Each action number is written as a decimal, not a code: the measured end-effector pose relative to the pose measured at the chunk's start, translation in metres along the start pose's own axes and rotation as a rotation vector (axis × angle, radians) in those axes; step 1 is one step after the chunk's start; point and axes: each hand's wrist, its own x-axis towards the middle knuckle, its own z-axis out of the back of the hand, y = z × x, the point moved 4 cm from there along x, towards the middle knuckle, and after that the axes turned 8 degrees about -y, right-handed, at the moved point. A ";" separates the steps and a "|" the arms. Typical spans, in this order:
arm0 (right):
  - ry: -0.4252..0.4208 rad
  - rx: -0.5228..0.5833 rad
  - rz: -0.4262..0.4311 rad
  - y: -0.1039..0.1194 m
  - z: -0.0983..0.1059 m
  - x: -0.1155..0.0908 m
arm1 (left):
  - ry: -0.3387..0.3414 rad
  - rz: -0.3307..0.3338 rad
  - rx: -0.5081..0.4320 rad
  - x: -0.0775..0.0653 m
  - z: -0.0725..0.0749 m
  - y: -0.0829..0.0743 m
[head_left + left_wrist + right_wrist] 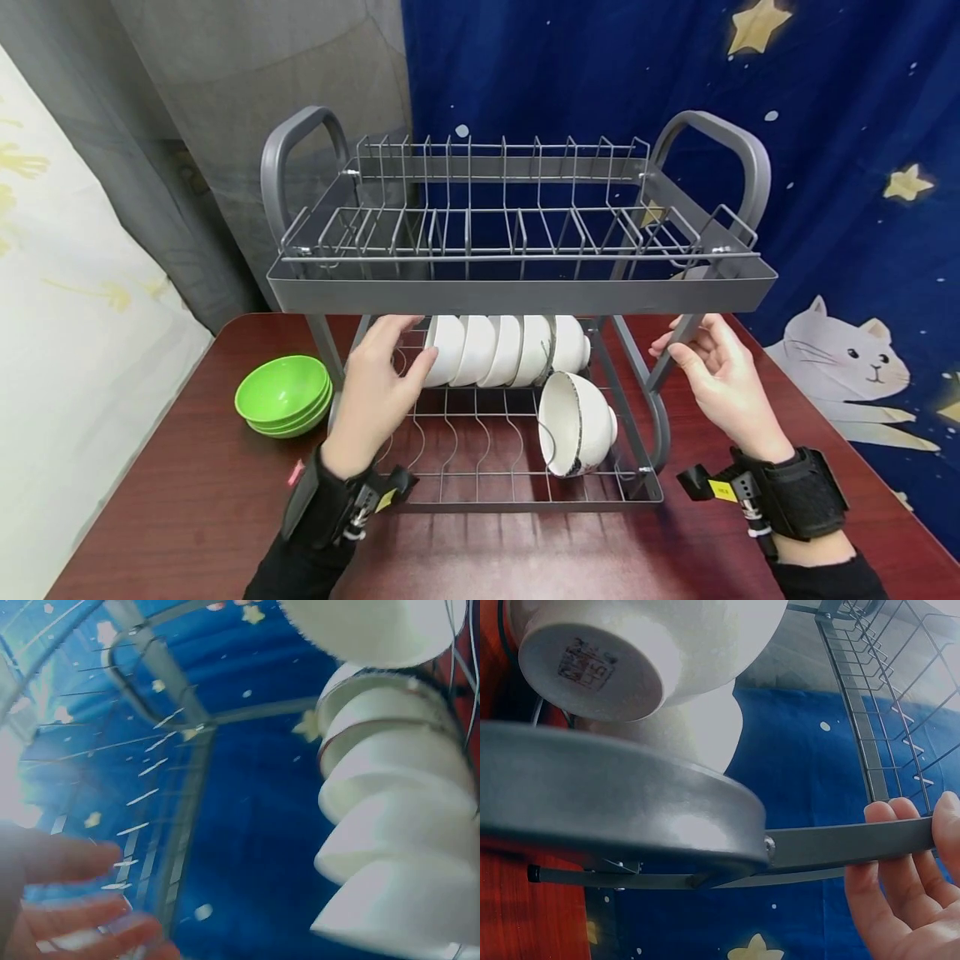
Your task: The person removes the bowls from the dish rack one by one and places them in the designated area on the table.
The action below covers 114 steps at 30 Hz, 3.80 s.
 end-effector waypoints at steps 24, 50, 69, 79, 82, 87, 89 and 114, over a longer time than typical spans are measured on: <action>-0.007 0.003 -0.002 0.002 0.000 0.000 | 0.232 0.556 -0.024 0.001 -0.066 0.065; -0.039 -0.012 -0.039 0.001 0.000 -0.001 | -0.071 0.798 -0.413 -0.001 -0.031 0.057; -0.028 0.010 -0.024 0.001 0.000 0.000 | 0.125 0.002 -0.187 -0.044 0.048 -0.019; -0.030 -0.017 -0.045 0.000 -0.001 0.000 | 0.128 -0.598 -0.077 -0.077 0.091 -0.036; -0.030 -0.003 -0.043 0.000 0.000 0.000 | 0.109 -0.633 -0.070 -0.083 0.104 -0.036; -0.013 0.040 -0.009 0.001 0.000 0.000 | 0.029 -0.613 -0.015 -0.092 0.124 -0.021; -0.003 0.047 0.001 0.001 0.000 0.000 | -0.013 -0.585 0.053 -0.096 0.131 -0.011; -0.033 0.011 -0.028 0.000 0.000 0.001 | 0.473 -0.171 0.683 -0.145 0.105 0.083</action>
